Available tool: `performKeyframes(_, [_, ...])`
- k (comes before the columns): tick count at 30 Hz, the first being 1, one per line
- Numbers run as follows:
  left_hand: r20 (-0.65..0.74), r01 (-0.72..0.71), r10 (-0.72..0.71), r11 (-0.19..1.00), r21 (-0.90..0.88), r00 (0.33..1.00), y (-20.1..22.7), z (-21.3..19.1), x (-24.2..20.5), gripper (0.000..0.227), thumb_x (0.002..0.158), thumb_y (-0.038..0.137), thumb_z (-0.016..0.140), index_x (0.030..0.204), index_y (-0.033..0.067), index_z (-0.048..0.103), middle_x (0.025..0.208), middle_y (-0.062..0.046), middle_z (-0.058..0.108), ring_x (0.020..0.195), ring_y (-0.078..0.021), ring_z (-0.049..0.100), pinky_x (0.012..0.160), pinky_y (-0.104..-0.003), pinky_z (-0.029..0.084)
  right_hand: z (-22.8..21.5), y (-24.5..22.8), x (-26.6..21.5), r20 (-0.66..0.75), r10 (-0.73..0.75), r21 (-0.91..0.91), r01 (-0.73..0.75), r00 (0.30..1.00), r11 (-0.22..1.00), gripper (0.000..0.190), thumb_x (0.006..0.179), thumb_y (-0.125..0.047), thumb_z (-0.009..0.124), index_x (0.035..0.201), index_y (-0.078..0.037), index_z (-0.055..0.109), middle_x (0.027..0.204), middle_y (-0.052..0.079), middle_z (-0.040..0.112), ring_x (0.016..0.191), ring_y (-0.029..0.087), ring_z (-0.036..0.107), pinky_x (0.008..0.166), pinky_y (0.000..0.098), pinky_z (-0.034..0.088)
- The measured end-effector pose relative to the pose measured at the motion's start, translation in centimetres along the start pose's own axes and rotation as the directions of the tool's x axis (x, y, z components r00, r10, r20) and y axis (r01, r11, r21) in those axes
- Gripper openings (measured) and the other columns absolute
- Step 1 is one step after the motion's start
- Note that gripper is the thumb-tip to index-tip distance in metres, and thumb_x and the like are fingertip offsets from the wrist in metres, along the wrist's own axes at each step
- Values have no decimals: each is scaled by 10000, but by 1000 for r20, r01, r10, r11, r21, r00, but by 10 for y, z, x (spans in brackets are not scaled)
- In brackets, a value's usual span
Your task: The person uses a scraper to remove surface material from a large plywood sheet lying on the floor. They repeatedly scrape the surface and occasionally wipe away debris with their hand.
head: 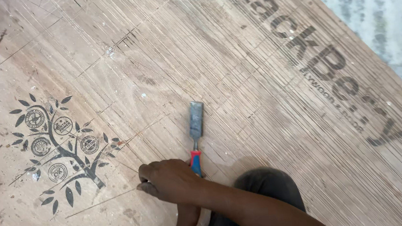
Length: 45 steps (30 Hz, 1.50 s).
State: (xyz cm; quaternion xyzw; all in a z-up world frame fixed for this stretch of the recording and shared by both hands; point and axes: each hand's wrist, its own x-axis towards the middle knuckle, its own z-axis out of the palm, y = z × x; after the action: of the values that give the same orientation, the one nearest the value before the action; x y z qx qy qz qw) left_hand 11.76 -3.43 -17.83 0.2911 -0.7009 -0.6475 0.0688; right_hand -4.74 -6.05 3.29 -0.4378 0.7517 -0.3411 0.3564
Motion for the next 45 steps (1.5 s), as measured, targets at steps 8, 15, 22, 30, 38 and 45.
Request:
performKeyframes(8, [138,297,-325,936,192,936,9,27,-12,603,979,362,586,1491,82,434,1224,-100,631,1097,-198,566,976,-374,447,-17,-1,-3,44,-59,124,54,997,991,261,999,-304,653,1030,-46,632,934,156,698,868,369,681,713,503,524])
performKeyframes(15, [216,379,-423,899,217,880,25,52,2,641,940,402,602,1497,122,450,1061,-52,712,932,-160,612,907,-347,467,-20,12,2,125,-58,170,36,990,985,297,996,-300,670,1118,-31,640,979,171,686,950,373,691,782,493,542])
performKeyframes(22, [161,202,-181,971,-124,970,52,63,7,545,1003,357,589,1455,76,468,1113,-62,669,979,-148,594,880,-313,485,-37,21,6,-15,94,133,-92,995,987,239,969,-272,669,1102,-74,669,977,127,712,910,323,695,774,459,547])
performKeyframes(30, [-183,320,-426,847,-424,886,114,11,-22,470,1003,253,496,1430,56,480,1060,-79,670,725,-94,580,590,-248,477,-38,14,13,-142,240,27,-239,960,971,238,954,-293,657,1092,-100,685,918,80,729,836,252,713,717,405,558])
performKeyframes(38, [-181,307,-470,776,-550,864,117,-14,-28,399,984,207,534,1338,30,487,951,-93,661,609,-119,569,493,-267,455,1,26,17,-110,161,-127,-174,981,976,279,916,-289,698,1095,-75,676,991,102,703,922,289,692,725,436,559])
performKeyframes(45, [-34,314,-457,662,-681,889,128,0,6,311,968,120,570,1253,33,480,970,-98,661,735,-156,634,643,-308,558,-6,36,25,-221,292,-251,-343,931,905,401,896,-316,722,1214,-99,612,1090,151,611,940,357,675,733,479,561])
